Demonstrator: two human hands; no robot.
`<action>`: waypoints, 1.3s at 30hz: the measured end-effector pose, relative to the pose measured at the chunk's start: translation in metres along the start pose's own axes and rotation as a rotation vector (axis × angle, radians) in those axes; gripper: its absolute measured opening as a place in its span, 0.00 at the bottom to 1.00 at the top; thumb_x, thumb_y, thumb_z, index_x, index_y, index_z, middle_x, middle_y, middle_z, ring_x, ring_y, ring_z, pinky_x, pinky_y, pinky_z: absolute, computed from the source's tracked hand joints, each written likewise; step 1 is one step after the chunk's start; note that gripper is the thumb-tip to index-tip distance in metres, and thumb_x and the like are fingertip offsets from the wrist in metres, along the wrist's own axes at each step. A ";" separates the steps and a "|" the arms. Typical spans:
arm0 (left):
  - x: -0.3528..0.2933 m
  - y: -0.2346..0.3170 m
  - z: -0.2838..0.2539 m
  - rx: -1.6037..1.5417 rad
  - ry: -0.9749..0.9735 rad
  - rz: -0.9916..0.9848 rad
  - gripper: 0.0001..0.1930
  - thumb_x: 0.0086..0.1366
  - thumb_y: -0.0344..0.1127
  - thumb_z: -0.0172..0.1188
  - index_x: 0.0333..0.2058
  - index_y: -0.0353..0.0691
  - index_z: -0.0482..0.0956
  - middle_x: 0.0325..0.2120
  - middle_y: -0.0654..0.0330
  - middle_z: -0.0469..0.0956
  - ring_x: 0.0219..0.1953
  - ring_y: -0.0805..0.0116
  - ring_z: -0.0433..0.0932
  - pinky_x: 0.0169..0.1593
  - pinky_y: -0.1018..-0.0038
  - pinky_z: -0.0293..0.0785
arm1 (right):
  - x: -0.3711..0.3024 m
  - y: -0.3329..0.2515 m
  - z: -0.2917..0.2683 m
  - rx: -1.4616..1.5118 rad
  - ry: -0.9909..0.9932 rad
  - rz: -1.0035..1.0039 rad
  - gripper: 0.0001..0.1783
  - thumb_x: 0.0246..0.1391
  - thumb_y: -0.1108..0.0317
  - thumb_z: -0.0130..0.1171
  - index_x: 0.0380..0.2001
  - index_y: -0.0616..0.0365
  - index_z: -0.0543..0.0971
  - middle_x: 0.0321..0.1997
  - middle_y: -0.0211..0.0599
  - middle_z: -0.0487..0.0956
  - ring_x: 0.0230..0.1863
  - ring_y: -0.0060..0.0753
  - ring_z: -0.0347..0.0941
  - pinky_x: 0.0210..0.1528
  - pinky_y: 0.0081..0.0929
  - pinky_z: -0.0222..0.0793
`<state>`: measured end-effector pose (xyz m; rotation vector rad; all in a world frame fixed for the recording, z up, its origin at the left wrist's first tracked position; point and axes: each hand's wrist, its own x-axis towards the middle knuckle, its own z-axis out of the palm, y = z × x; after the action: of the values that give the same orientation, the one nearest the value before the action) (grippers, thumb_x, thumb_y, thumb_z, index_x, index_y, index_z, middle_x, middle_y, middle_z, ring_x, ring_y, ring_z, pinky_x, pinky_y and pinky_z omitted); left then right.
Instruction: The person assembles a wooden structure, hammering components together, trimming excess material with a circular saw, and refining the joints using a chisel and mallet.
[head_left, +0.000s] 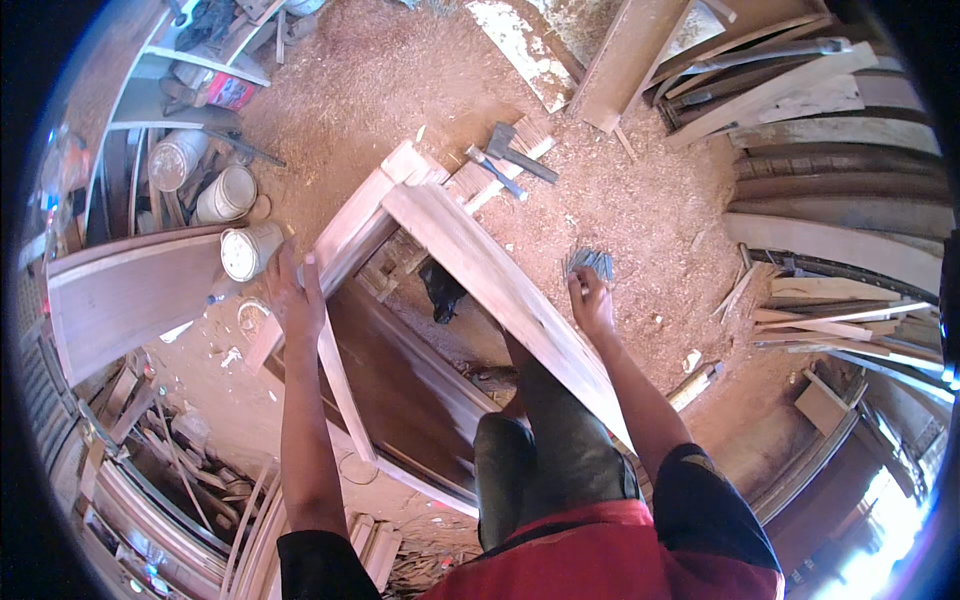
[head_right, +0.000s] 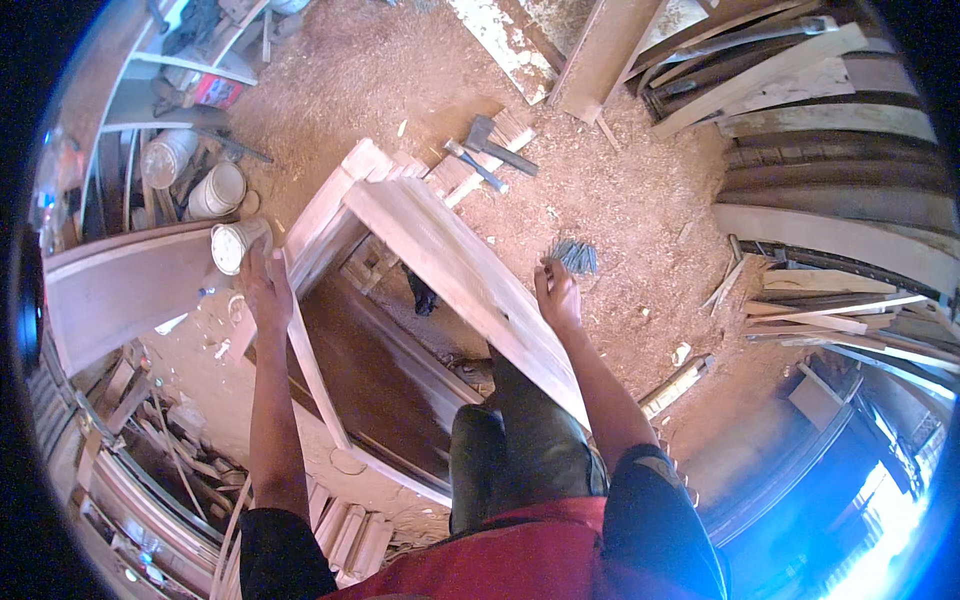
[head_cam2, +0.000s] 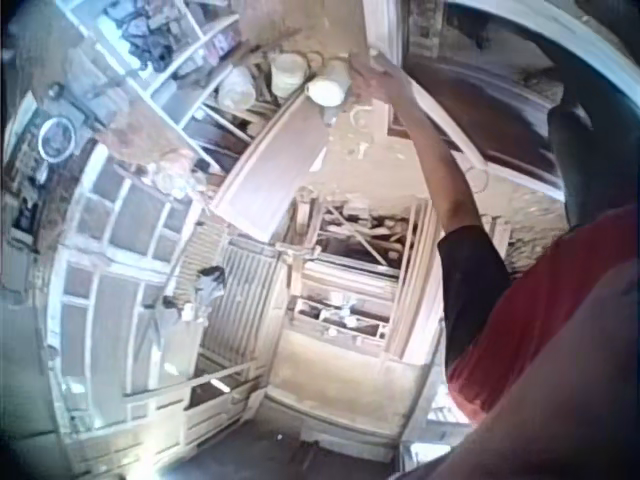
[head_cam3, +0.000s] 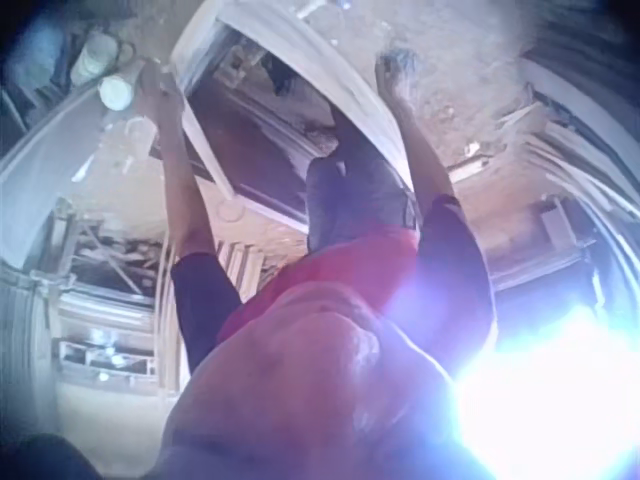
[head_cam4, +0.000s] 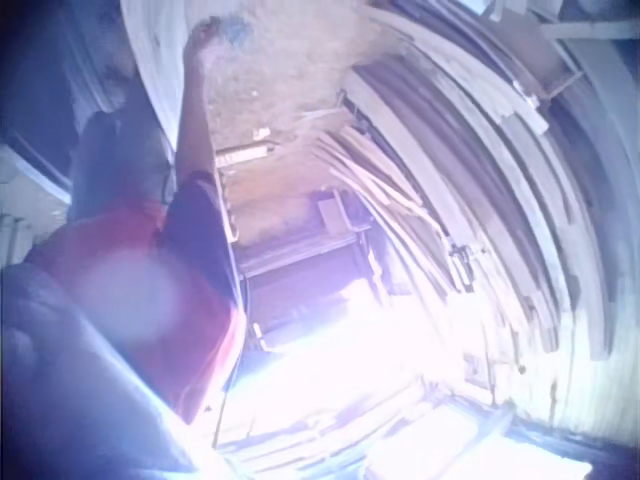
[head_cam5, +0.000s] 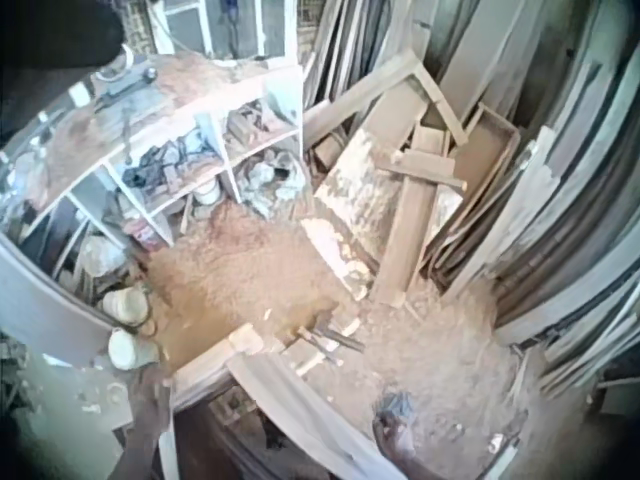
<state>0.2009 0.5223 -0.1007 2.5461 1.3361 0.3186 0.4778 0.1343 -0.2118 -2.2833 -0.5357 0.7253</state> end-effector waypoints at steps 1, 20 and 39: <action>0.006 -0.003 0.013 0.041 -0.040 0.020 0.24 0.74 0.49 0.49 0.56 0.36 0.75 0.53 0.41 0.75 0.58 0.42 0.70 0.64 0.52 0.61 | 0.030 0.022 0.018 0.004 0.006 0.000 0.15 0.63 0.61 0.57 0.45 0.62 0.78 0.33 0.55 0.82 0.35 0.56 0.81 0.37 0.46 0.76; -0.025 -0.074 0.028 0.050 -0.194 0.079 0.34 0.75 0.52 0.36 0.62 0.21 0.62 0.59 0.32 0.67 0.63 0.42 0.69 0.60 0.55 0.71 | 0.326 0.173 0.305 -0.653 -0.320 0.106 0.20 0.59 0.63 0.55 0.55 0.51 0.72 0.57 0.40 0.77 0.61 0.42 0.73 0.62 0.52 0.64; 0.009 -0.019 0.050 -0.114 -0.236 -0.120 0.30 0.70 0.52 0.40 0.47 0.24 0.75 0.42 0.40 0.77 0.45 0.45 0.77 0.51 0.55 0.72 | 0.381 0.203 0.233 -0.381 -0.560 0.045 0.28 0.44 0.45 0.67 0.47 0.47 0.84 0.44 0.52 0.84 0.47 0.55 0.81 0.55 0.41 0.76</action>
<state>0.2061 0.5345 -0.1536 2.3144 1.3324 0.0656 0.6573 0.3138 -0.6322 -2.4271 -0.9469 1.4021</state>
